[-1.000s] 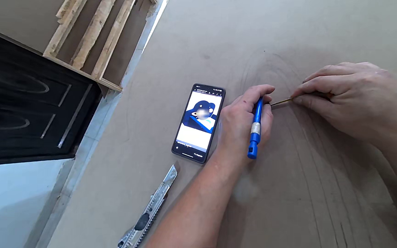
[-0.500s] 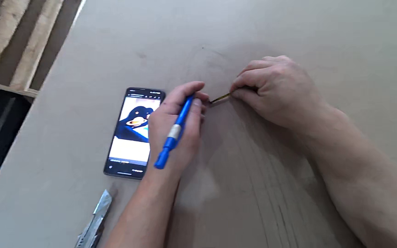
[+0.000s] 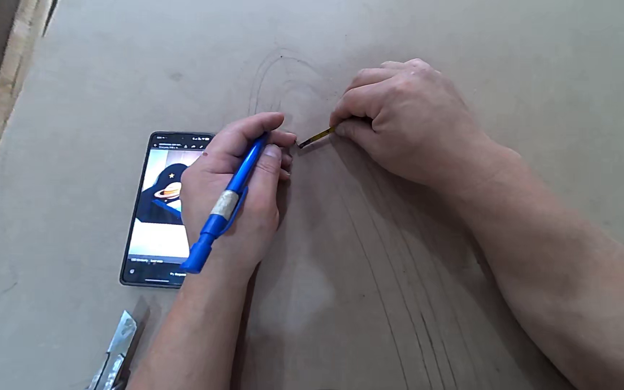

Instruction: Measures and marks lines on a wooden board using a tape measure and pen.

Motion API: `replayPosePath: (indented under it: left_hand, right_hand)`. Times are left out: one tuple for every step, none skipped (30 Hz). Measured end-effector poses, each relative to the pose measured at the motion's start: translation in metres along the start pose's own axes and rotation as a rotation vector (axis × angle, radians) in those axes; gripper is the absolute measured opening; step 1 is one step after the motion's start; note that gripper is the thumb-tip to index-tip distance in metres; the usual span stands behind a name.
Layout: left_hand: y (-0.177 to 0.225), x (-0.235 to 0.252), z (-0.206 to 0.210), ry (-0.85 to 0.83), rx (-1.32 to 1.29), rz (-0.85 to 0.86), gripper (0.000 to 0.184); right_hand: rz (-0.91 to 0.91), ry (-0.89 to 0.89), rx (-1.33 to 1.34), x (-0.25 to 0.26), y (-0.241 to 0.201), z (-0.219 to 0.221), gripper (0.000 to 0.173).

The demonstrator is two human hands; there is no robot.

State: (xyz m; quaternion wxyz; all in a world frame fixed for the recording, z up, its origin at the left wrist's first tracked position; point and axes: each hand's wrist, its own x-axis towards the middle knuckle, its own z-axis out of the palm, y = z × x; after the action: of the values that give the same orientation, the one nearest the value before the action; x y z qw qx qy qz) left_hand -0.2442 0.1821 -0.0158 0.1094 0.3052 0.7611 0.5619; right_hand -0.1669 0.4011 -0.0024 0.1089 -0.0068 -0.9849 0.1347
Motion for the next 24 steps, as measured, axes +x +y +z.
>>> replayPosePath:
  left_hand:
    - [0.0,0.0,0.0002,-0.002,0.002,0.003,0.03]
    - [0.0,0.0,0.0001,-0.005,0.005,0.007,0.03]
    - [-0.0004,0.0,0.0,-0.008,0.006,0.014,0.03]
    - [-0.0011,0.0002,-0.0005,-0.013,0.008,0.021,0.03]
    - [-0.0016,0.0002,-0.0009,-0.019,0.012,0.021,0.03]
    - [-0.0019,0.0002,-0.0011,-0.022,0.011,0.019,0.03]
    - [-0.0021,0.0002,-0.0008,-0.023,0.008,0.019,0.031]
    - [-0.0025,0.0002,-0.0007,-0.023,0.013,0.023,0.031]
    - [-0.0034,0.0004,-0.0008,-0.025,0.02,0.032,0.031]
    - [-0.0042,0.0006,-0.0008,-0.027,0.023,0.043,0.031]
    - [-0.0046,0.0009,-0.0007,-0.028,0.024,0.052,0.031]
    - [-0.0046,0.0011,-0.0007,-0.03,0.024,0.056,0.031]
    - [-0.0048,0.0014,-0.0008,-0.03,0.019,0.057,0.031]
    - [-0.0048,0.0014,-0.0006,-0.029,0.015,0.054,0.031]
    - [-0.0047,0.0012,-0.0003,-0.025,0.015,0.047,0.031]
    - [-0.0044,0.0008,0.0003,-0.018,0.022,0.043,0.032]
    - [-0.0037,0.0006,0.0008,-0.015,0.038,0.04,0.033]
    - [-0.0028,0.0004,0.0011,-0.017,0.064,0.037,0.035]
    - [-0.0023,0.0003,0.0014,-0.022,0.089,0.04,0.036]
    - [-0.0024,0.0003,0.0014,-0.027,0.104,0.048,0.036]
    - [-0.0025,0.0002,0.0016,-0.029,0.113,0.054,0.035]
    - [-0.0024,0.0002,0.0016,-0.03,0.117,0.053,0.035]
    - [-0.0025,0.0004,0.0014,-0.028,0.113,0.048,0.034]
    - [-0.0025,0.0006,0.001,-0.026,0.107,0.042,0.034]
  right_hand:
    - [-0.001,-0.003,-0.001,0.0,0.0005,-0.0002,0.019]
    - [-0.001,-0.006,-0.003,0.0,0.0009,-0.0005,0.019]
    - [-0.001,-0.008,-0.005,0.0001,0.0011,-0.0007,0.019]
    - [-0.003,-0.008,-0.004,0.0003,0.0011,-0.0006,0.019]
    - [-0.007,-0.007,-0.003,0.0005,0.0013,-0.0007,0.019]
    - [-0.008,-0.011,-0.006,0.0006,0.0013,-0.0011,0.019]
    - [-0.008,-0.014,-0.009,0.0008,0.0013,-0.0013,0.019]
    - [-0.009,-0.015,-0.01,0.001,0.0016,-0.0012,0.019]
    - [-0.009,-0.018,-0.013,0.0011,0.0016,-0.0012,0.02]
    - [-0.009,-0.019,-0.015,0.0011,0.0018,-0.0011,0.02]
    - [-0.008,-0.02,-0.014,0.0012,0.0021,-0.0011,0.021]
    - [-0.006,-0.023,-0.011,0.0016,0.002,-0.0011,0.021]
    - [-0.002,-0.025,-0.009,0.0023,0.0021,-0.0012,0.022]
    - [0.002,-0.024,-0.007,0.0027,0.0021,-0.0012,0.022]
    - [0.004,-0.022,-0.002,0.0027,0.0021,-0.001,0.022]
    - [0.008,-0.023,-0.003,0.0028,0.002,-0.0009,0.022]
    - [0.012,-0.023,-0.004,0.003,0.0017,-0.0007,0.022]
    - [0.016,-0.022,-0.004,0.0032,0.0012,-0.0007,0.022]
    - [0.019,-0.02,-0.004,0.0034,0.0004,-0.0007,0.022]
    - [0.021,-0.014,-0.006,0.0036,-0.0004,-0.0003,0.022]
    - [0.023,-0.008,-0.009,0.0036,-0.0012,0.0002,0.022]
    - [0.025,-0.004,-0.014,0.0038,-0.002,0.0006,0.022]
    - [0.027,-0.001,-0.018,0.0039,-0.0026,0.001,0.023]
    - [0.027,0.002,-0.021,0.0042,-0.0031,0.0014,0.023]
